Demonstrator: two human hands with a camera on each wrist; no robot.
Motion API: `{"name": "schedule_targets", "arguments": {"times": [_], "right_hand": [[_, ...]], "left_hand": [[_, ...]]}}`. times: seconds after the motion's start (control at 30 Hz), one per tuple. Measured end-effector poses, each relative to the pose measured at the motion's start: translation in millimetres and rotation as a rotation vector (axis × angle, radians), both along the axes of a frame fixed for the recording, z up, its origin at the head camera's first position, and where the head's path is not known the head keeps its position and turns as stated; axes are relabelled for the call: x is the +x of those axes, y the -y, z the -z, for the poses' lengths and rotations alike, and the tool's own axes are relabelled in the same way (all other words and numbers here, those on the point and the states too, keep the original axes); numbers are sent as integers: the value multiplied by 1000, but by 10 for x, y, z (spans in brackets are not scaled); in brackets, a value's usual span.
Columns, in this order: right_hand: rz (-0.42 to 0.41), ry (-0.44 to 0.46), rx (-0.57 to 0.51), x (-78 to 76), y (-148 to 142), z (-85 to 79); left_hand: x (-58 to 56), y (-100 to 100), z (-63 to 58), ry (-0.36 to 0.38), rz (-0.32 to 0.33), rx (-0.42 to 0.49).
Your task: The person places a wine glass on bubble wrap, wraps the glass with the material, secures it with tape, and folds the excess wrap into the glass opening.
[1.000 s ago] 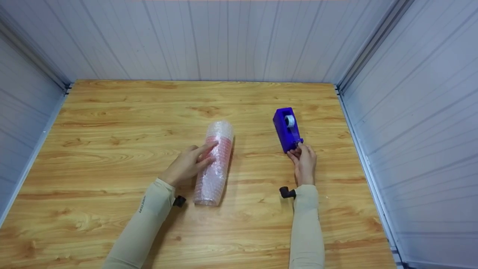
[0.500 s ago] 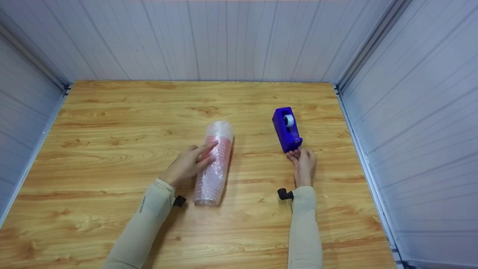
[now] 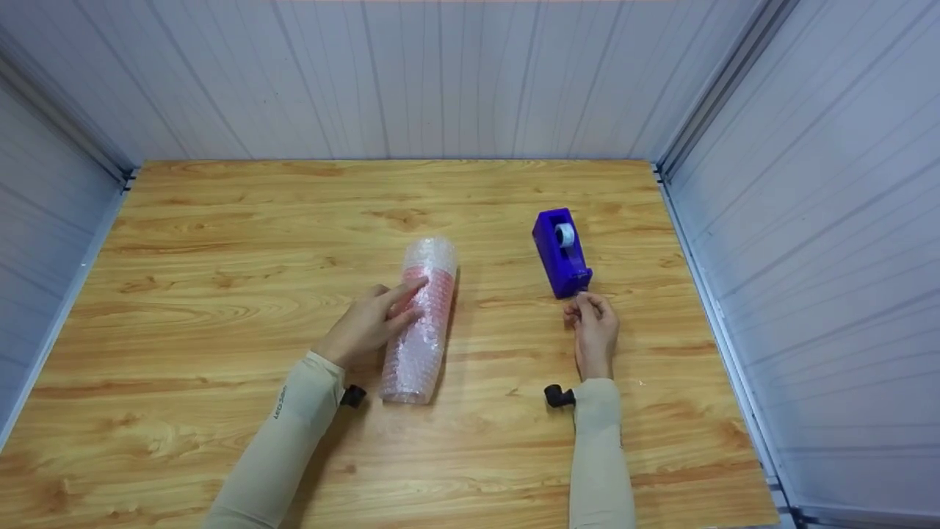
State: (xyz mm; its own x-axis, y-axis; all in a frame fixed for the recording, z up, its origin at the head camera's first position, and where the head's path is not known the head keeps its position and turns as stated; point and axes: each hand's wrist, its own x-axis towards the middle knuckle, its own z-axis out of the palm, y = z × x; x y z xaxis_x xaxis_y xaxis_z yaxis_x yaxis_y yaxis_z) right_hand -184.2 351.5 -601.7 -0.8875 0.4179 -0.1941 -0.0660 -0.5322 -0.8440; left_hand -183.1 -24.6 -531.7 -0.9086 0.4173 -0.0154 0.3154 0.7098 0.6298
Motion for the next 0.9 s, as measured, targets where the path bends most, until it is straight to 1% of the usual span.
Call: {"name": "schedule_targets", "arguments": {"times": [0.2, 0.33, 0.47, 0.73, 0.9], "right_hand": [[-34, -14, 34, 29, 1, 13], [-67, -10, 30, 77, 7, 7], [-96, -15, 30, 121, 37, 9], [-151, -24, 139, 188, 134, -11], [-181, 6, 214, 196, 267, -81]], "left_hand": [[-5, -7, -3, 0, 2, 0], [-6, -11, -7, 13, 0, -7], [-10, -10, -2, 6, 2, -11], [-7, -15, 3, 0, 4, -6], [-13, -15, -4, -24, 6, -14]]}}
